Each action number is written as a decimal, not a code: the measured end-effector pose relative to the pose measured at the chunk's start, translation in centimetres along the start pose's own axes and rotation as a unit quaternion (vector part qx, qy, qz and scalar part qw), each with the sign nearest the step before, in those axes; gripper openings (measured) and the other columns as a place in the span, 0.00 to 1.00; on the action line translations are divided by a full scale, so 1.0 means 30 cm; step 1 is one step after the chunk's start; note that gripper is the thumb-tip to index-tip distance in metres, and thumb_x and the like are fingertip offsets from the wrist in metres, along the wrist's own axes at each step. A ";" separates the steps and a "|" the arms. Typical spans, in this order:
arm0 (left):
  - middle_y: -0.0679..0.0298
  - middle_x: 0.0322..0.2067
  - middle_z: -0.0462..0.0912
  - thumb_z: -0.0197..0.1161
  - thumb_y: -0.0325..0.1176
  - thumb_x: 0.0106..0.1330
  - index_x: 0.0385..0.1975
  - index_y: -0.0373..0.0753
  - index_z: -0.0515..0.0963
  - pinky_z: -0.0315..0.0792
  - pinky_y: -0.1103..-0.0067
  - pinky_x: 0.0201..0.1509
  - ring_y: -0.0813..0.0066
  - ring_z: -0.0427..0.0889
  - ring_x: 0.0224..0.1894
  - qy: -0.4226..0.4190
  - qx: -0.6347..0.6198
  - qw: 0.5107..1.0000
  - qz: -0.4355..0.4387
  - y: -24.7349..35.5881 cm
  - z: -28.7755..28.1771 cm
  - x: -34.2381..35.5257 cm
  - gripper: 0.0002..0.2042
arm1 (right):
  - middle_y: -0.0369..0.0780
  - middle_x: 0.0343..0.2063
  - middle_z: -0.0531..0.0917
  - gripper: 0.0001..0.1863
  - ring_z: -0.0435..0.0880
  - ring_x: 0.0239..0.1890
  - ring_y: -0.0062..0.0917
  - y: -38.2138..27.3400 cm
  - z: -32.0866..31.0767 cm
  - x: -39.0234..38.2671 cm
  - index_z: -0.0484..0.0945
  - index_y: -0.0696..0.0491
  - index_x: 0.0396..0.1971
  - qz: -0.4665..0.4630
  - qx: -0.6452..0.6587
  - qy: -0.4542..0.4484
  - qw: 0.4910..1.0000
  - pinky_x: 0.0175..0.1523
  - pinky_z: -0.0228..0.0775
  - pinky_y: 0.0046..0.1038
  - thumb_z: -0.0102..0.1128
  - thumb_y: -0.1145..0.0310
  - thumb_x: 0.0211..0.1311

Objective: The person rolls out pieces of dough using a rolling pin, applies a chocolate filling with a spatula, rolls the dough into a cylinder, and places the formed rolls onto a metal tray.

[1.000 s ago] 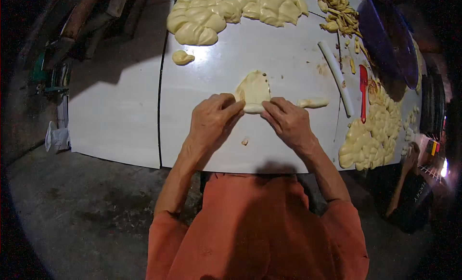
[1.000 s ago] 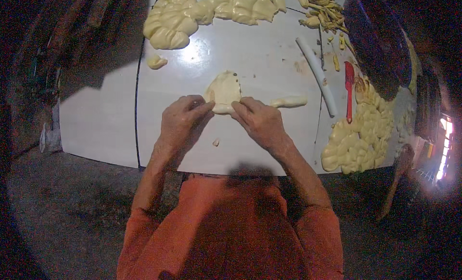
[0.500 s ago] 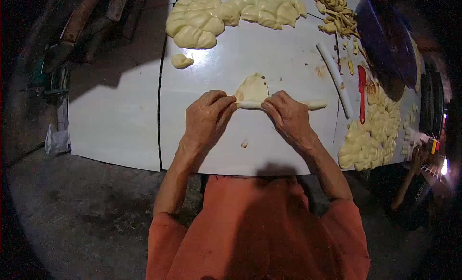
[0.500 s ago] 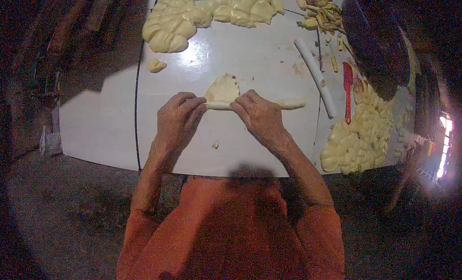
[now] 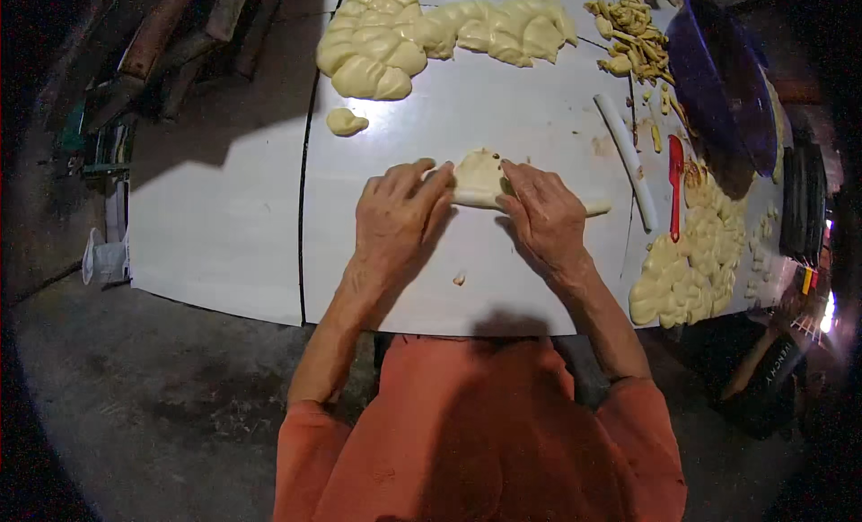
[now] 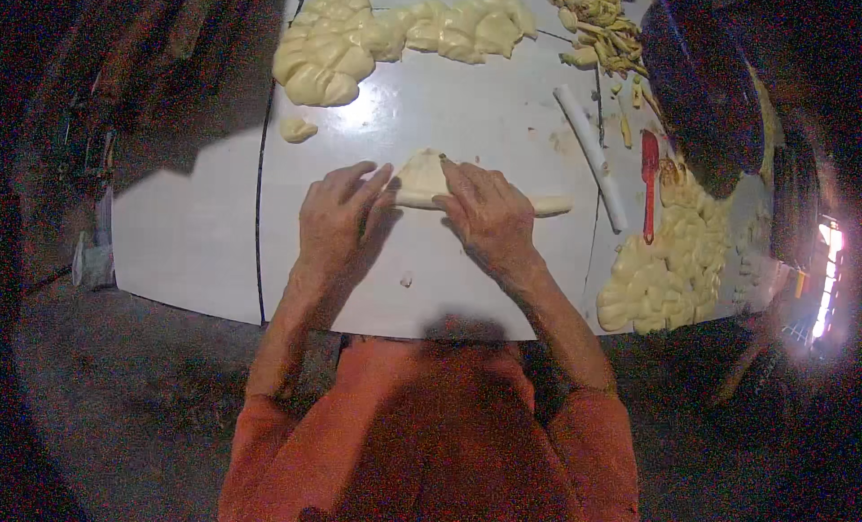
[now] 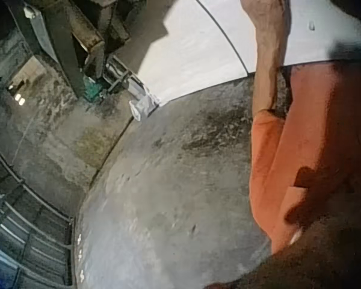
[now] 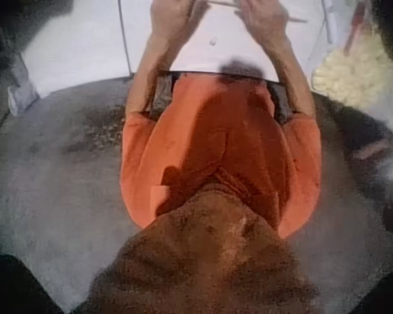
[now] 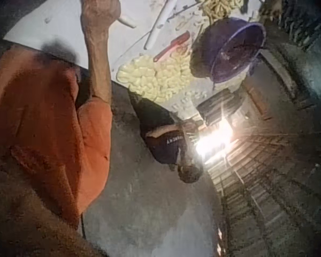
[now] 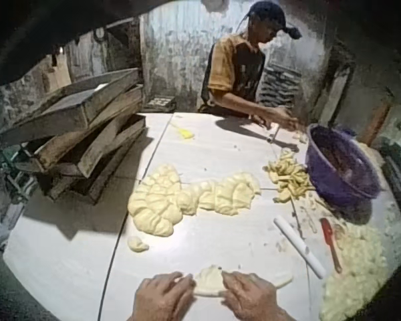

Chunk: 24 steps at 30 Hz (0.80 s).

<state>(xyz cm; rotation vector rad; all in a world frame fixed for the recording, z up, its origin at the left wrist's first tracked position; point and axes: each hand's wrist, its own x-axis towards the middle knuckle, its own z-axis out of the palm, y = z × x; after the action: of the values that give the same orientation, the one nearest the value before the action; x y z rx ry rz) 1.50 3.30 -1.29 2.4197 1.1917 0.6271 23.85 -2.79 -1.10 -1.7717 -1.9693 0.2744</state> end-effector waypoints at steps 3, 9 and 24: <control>0.58 0.68 0.70 0.65 0.53 0.64 0.68 0.43 0.69 0.58 0.52 0.71 0.55 0.66 0.70 -0.087 0.050 0.991 0.092 -0.007 0.038 0.043 0.34 | 0.45 0.65 0.74 0.34 0.69 0.69 0.40 0.020 0.001 0.029 0.71 0.54 0.65 -0.116 -0.045 -0.077 0.989 0.71 0.57 0.48 0.56 0.46 0.69; 0.52 0.73 0.63 0.64 0.60 0.62 0.72 0.43 0.65 0.48 0.45 0.76 0.47 0.56 0.76 -0.141 0.108 0.982 0.066 -0.036 0.046 0.075 0.41 | 0.42 0.68 0.71 0.33 0.65 0.72 0.38 0.078 -0.026 0.026 0.70 0.53 0.66 -0.108 -0.153 -0.147 0.971 0.76 0.50 0.53 0.55 0.46 0.70; 0.61 0.41 0.86 0.76 0.34 0.55 0.40 0.44 0.85 0.78 0.66 0.49 0.59 0.85 0.43 0.005 -0.032 0.998 0.049 -0.080 0.037 0.060 0.13 | 0.39 0.37 0.84 0.07 0.84 0.42 0.33 0.068 0.008 0.054 0.80 0.50 0.37 -0.116 0.004 0.017 0.993 0.51 0.71 0.40 0.66 0.69 0.60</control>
<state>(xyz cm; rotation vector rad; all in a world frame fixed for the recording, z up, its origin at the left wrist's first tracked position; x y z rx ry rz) 1.54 6.00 -3.03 2.4356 1.0470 0.6970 25.44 -0.88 -1.88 -1.5126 -2.1221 0.1738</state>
